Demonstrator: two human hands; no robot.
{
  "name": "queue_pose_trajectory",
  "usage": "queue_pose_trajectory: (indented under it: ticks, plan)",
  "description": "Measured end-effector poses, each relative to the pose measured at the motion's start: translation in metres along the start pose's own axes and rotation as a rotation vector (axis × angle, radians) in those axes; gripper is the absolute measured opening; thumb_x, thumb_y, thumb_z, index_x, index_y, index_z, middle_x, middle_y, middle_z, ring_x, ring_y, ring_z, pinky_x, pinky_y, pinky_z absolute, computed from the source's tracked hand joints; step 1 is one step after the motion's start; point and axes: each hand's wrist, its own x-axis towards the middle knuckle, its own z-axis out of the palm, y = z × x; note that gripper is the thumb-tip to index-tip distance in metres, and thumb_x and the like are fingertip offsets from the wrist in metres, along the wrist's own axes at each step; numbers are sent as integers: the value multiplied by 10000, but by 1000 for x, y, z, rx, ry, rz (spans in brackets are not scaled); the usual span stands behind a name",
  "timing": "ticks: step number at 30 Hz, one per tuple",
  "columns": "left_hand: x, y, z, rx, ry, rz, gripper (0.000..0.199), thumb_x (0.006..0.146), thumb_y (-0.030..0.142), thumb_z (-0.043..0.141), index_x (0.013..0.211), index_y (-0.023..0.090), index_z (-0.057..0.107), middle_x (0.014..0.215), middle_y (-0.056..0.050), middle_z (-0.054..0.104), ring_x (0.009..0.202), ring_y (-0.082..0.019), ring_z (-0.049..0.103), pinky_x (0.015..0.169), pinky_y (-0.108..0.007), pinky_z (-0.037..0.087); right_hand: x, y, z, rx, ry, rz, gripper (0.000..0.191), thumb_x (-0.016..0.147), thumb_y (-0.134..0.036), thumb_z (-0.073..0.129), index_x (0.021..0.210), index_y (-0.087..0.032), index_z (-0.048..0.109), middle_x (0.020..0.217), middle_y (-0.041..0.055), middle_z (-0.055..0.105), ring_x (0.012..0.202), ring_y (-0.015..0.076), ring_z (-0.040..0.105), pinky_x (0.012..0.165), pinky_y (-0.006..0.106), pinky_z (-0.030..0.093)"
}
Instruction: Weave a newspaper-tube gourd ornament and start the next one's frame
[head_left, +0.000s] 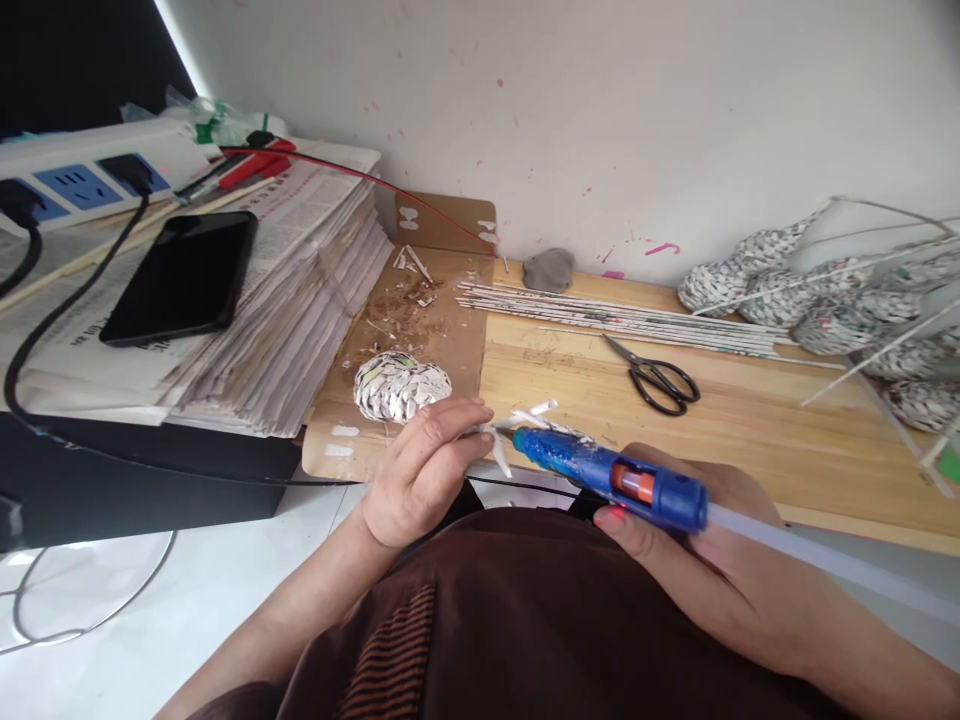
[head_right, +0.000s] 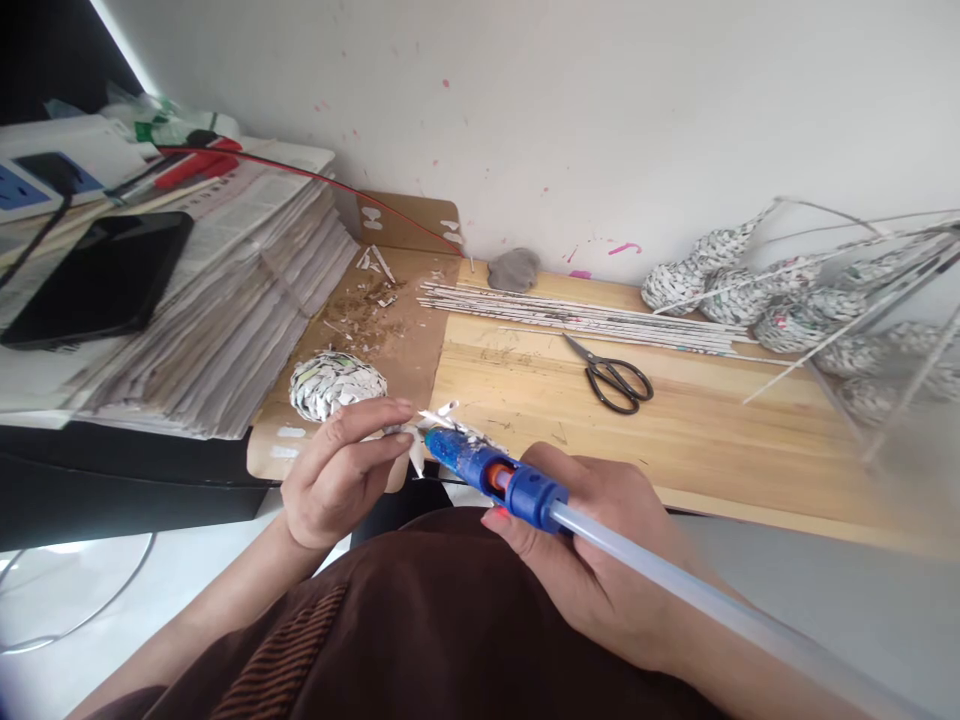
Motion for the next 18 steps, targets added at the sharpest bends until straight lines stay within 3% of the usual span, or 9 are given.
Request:
queue_pose_trajectory:
  ticks: [6, 11, 15, 18]
  plan:
    - [-3, -1, 2, 21, 14, 23, 319, 847, 7, 646, 1136, 141, 619, 1181, -121, 649, 1158, -265, 643, 967, -459, 589, -1, 1, 1, 0, -18, 33, 176, 956, -350, 547, 822, -241, 516, 667, -20, 587, 548, 150, 555, 510, 287, 364]
    - [-5, -4, 0, 44, -41, 37, 303, 881, 43, 620, 1151, 181, 616, 1091, -86, 647, 1198, -270, 623, 950, -450, 601, 2, -2, 3, -13, -34, 94, 238, 925, -403, 568, 761, -251, 487, 589, -25, 561, 474, 147, 507, 464, 290, 344]
    - [-6, -3, -2, 43, -63, 57, 301, 869, 27, 629, 1145, 147, 619, 1086, -100, 640, 1205, -284, 617, 950, -452, 601, 3, -3, 2, -26, -44, 148, 300, 888, -475, 590, 715, -248, 499, 542, -24, 554, 436, 152, 503, 428, 293, 349]
    - [-5, -2, -3, 45, -86, 76, 301, 866, 24, 630, 1147, 131, 622, 1092, -106, 637, 1213, -289, 610, 960, -451, 597, 2, -2, -2, 66, -11, 120, 256, 882, -412, 630, 711, -244, 541, 563, -26, 583, 454, 144, 524, 417, 276, 377]
